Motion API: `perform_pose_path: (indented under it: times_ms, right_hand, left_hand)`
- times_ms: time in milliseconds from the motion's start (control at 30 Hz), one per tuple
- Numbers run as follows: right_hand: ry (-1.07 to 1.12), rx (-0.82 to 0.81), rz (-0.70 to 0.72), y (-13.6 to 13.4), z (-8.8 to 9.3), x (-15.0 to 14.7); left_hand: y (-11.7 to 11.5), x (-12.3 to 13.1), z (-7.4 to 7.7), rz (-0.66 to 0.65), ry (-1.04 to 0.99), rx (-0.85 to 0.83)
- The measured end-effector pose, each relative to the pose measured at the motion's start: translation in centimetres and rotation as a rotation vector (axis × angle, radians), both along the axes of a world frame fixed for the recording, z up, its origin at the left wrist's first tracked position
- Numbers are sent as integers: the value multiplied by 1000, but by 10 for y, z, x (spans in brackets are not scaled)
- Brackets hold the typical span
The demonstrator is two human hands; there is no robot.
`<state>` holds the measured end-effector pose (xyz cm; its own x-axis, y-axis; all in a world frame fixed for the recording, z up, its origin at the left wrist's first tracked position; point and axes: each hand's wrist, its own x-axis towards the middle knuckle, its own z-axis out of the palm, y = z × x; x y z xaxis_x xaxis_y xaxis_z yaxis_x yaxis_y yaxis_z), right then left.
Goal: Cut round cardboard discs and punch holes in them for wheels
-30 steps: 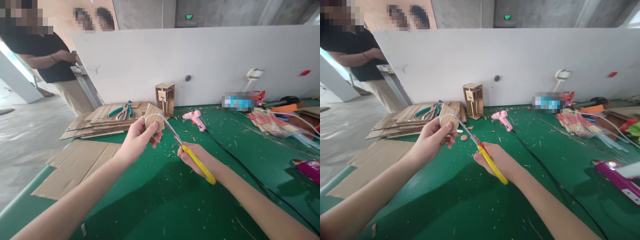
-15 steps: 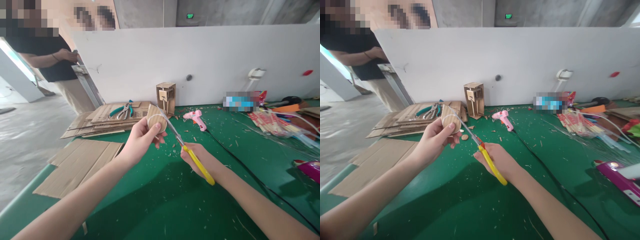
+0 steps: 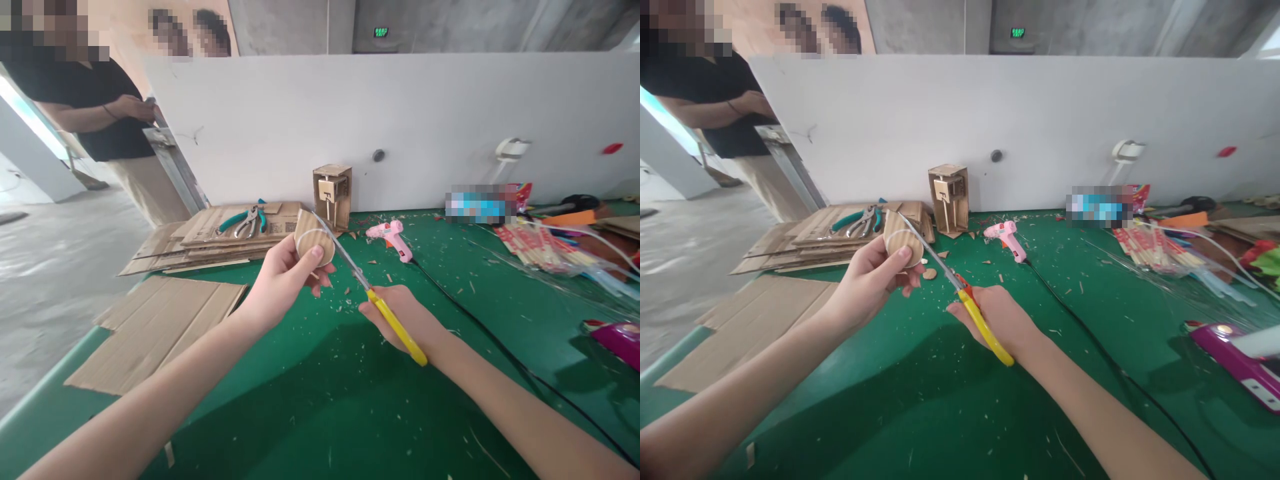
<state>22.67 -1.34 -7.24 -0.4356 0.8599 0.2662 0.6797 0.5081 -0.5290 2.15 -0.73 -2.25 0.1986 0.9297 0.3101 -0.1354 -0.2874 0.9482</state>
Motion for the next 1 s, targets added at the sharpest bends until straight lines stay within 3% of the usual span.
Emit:
perform_pose_path:
  times_ms: [467, 800, 1000]
  right_hand:
    - [-84, 165, -61, 0, -4, -2]
    - [166, -111, 100, 3, -3, 4]
    - [278, -150, 193, 3, -1, 7]
  left_hand:
    - [1, -1, 0, -75, -60, -6]
    - [4, -3, -3, -49, -156, -5]
    - [5, -3, -3, 37, -201, 58]
